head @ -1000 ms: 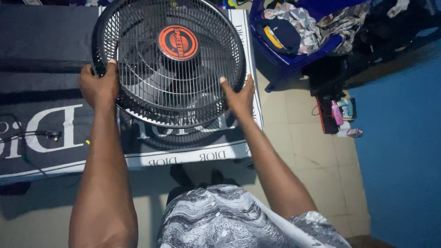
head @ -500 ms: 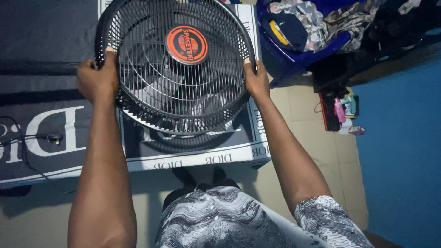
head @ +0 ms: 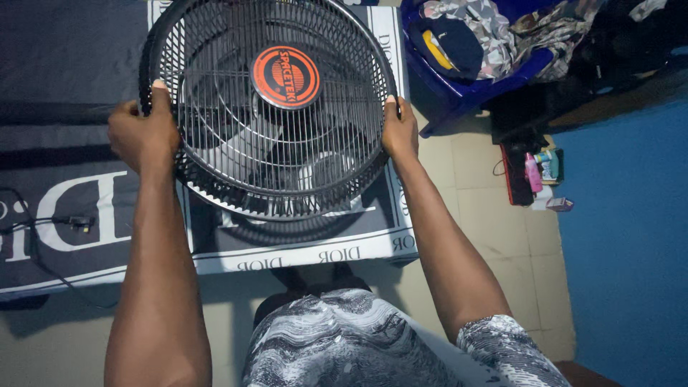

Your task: The person reassembles an electric fan by hand. They place the fan blade onto the motor hub, secure it with the central cap, and then attach the front grille, aligning and pressing it into place.

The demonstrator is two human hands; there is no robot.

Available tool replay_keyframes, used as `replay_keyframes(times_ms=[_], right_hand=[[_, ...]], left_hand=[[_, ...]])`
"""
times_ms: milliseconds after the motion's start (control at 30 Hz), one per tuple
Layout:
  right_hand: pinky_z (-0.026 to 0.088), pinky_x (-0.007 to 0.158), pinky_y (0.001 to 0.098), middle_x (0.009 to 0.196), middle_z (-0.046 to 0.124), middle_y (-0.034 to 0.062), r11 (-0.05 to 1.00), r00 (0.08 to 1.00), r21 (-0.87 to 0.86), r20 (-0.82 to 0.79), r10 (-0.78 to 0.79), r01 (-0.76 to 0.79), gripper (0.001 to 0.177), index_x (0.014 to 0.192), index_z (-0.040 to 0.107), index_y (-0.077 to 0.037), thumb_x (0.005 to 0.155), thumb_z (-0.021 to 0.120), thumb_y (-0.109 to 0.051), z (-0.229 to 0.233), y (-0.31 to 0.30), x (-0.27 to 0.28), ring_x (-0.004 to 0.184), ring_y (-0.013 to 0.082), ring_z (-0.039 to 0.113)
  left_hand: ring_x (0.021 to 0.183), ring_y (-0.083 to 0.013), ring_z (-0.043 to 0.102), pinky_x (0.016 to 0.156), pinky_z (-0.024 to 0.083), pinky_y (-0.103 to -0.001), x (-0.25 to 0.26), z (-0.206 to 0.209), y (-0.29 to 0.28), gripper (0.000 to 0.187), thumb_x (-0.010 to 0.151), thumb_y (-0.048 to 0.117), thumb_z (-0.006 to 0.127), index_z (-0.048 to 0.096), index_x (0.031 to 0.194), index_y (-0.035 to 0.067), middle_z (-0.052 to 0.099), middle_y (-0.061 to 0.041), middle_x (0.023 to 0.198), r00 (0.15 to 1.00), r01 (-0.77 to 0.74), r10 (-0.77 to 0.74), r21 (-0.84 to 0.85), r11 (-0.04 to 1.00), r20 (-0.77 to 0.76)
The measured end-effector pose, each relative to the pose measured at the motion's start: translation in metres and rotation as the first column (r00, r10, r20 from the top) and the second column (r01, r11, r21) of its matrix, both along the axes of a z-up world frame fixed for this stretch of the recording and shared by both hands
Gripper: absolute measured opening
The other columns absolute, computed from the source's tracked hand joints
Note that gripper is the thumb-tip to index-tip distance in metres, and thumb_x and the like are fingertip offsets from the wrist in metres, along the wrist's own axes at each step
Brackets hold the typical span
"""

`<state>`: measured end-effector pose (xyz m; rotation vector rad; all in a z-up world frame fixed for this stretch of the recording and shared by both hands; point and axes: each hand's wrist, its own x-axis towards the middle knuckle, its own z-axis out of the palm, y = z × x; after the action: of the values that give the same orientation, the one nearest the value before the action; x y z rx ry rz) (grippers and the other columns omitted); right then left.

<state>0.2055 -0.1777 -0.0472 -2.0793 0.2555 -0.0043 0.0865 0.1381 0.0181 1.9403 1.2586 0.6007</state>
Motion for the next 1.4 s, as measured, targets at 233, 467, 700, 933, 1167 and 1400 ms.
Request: replay_keyframes(times_ms=[233,467,700,933,1167,1400], right_hand=[[0.037,0.089,0.0301,0.114,0.055,0.0144,1.0,0.999,-0.008,0.054,0.003,-0.002,0.051,0.116,0.049,-0.002,0.084,0.044,-0.041,-0.006,-0.001,0.004,0.107,0.025,0.052],[0.038,0.089,0.0298,0.111,0.057,0.0146,1.0,0.999,0.024,0.044,0.018,-0.019,0.05,0.117,0.049,-0.002,0.085,0.043,-0.04,-0.004,-0.001,0.002,0.105,0.0242,0.055],[0.036,0.089,0.0308,0.115,0.053,0.0156,1.0,0.999,0.005,0.043,-0.001,0.001,0.051,0.118,0.047,-0.002,0.084,0.043,-0.04,0.002,0.001,0.0,0.107,0.0259,0.051],[0.037,0.09,0.031,0.114,0.054,0.0158,1.0,0.999,0.01,0.043,0.006,-0.007,0.051,0.118,0.048,-0.002,0.084,0.043,-0.04,-0.003,-0.001,0.001,0.107,0.0261,0.052],[0.041,0.085,0.0313,0.103,0.06,0.0152,0.999,0.997,0.036,0.066,0.032,-0.035,0.046,0.112,0.052,-0.003,0.085,0.041,-0.038,-0.005,0.0,0.003,0.097,0.0254,0.058],[0.04,0.085,0.0324,0.104,0.058,0.0159,1.0,0.994,0.001,0.106,0.031,-0.031,0.043,0.111,0.052,-0.003,0.087,0.043,-0.037,-0.005,0.0,0.002,0.098,0.0267,0.056]], left_hand=[[0.078,-0.0261,0.06,0.071,0.045,-0.037,0.003,0.002,-0.001,0.054,0.068,0.05,0.07,0.061,0.089,0.001,0.061,-0.015,0.086,0.997,-0.052,0.054,0.044,0.998,-0.049],[0.083,-0.0256,0.061,0.075,0.045,-0.036,-0.003,0.003,-0.001,0.052,0.071,0.047,0.068,0.06,0.094,0.002,0.062,-0.015,0.09,0.999,0.024,-0.025,-0.039,0.999,-0.025],[0.086,-0.0274,0.059,0.077,0.044,-0.036,-0.001,-0.006,0.005,0.056,0.068,0.048,0.071,0.059,0.095,0.001,0.06,-0.016,0.094,1.0,0.012,-0.012,-0.008,1.0,-0.02],[0.085,-0.0307,0.057,0.073,0.043,-0.039,0.0,-0.024,0.01,0.06,0.069,0.05,0.073,0.058,0.095,-0.001,0.059,-0.018,0.093,1.0,-0.003,0.001,0.13,0.992,0.016],[0.08,-0.0287,0.06,0.072,0.044,-0.038,-0.003,-0.022,0.013,0.053,0.071,0.048,0.072,0.062,0.09,0.0,0.062,-0.016,0.086,0.998,0.061,-0.065,0.128,0.99,0.02],[0.087,-0.0245,0.058,0.076,0.044,-0.037,-0.003,-0.007,0.001,0.051,0.072,0.049,0.065,0.06,0.096,0.004,0.06,-0.012,0.097,0.998,0.031,-0.033,-0.042,0.999,-0.047]])
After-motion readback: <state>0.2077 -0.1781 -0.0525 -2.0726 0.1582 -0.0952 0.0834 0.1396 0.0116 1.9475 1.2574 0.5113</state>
